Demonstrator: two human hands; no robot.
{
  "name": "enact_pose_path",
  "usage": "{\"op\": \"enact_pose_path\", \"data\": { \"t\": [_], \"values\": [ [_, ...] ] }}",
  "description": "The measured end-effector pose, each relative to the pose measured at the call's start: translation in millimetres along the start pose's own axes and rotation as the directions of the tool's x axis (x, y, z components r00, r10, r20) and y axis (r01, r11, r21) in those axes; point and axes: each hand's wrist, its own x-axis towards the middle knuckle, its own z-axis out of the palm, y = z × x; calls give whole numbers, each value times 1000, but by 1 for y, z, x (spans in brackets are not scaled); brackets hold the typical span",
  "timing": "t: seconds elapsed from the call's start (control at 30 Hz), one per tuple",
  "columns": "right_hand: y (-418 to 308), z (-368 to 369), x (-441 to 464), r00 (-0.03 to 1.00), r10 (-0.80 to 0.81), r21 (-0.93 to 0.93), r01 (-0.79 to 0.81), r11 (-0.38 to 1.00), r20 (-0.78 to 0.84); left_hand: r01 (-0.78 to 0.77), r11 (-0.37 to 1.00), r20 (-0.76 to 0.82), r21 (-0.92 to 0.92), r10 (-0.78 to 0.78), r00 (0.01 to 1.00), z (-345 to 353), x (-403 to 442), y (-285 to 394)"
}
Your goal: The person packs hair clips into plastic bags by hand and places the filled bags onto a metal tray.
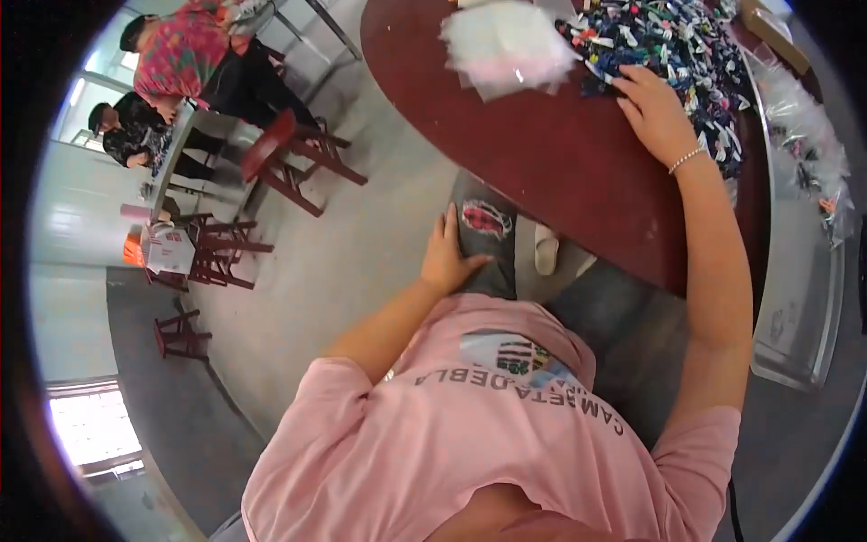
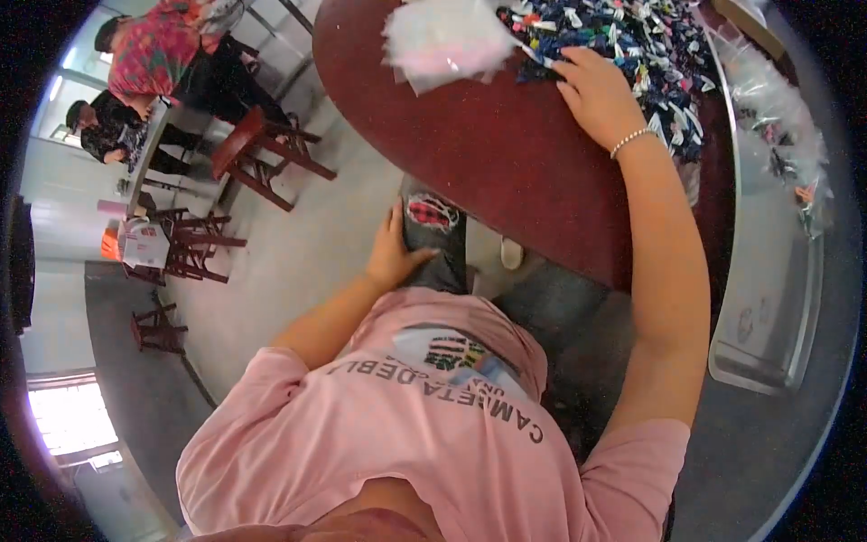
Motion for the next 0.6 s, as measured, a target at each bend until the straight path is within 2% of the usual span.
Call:
{"op": "enact_pose_path", "data": {
  "t": [0.07, 0.1, 0.13, 0.17, 0.2, 0.23, 0.37, 0.43, 0.47, 0.53, 0.6],
  "values": [
    [3, 4, -1, 1000, -8, 2, 8, 1000, -10, 96, 994, -2, -49, -96, 995, -4, -1, 2],
    [3, 5, -1, 999, -16, -2, 15, 1000, -38, 74, 984, 25, -160, -71, 997, 1, 3, -12],
    [2, 4, -2, 999, -18, -2, 18, 1000, -32, 78, 983, 27, -164, -74, 997, 5, 6, -29],
    [1, 3, -2, 1000, -11, -20, 10, 1000, -29, 86, 906, 129, -414, -35, 991, 7, 9, -48],
    [2, 3, -1, 1000, -5, -38, 4, 999, -28, 116, 766, 215, -633, 30, 976, 0, 9, -55],
    [1, 3, -1, 1000, -9, -38, 8, 999, -25, 244, 614, 325, -750, 21, 945, -7, 7, -62],
    [2, 3, -2, 1000, 15, -22, -15, 1000, 0, 258, 644, 321, -720, -20, 947, -30, -7, -28],
    [3, 2, -1, 1000, 11, -28, -11, 1000, 3, 243, 863, 166, -442, -187, 968, -26, -6, -9],
    [3, 2, -1, 1000, -1, -28, 1, 1000, 3, 238, 864, 168, -445, -181, 969, -21, -1, -6],
    [4, 5, -3, 1000, -13, -25, 14, 1000, 21, 300, 936, 85, -184, -289, 954, -13, 5, 0],
    [6, 8, 1, 1000, -25, -52, 26, 998, 13, 329, 936, 124, -127, -314, 941, -20, 8, 10]
  ]
}}
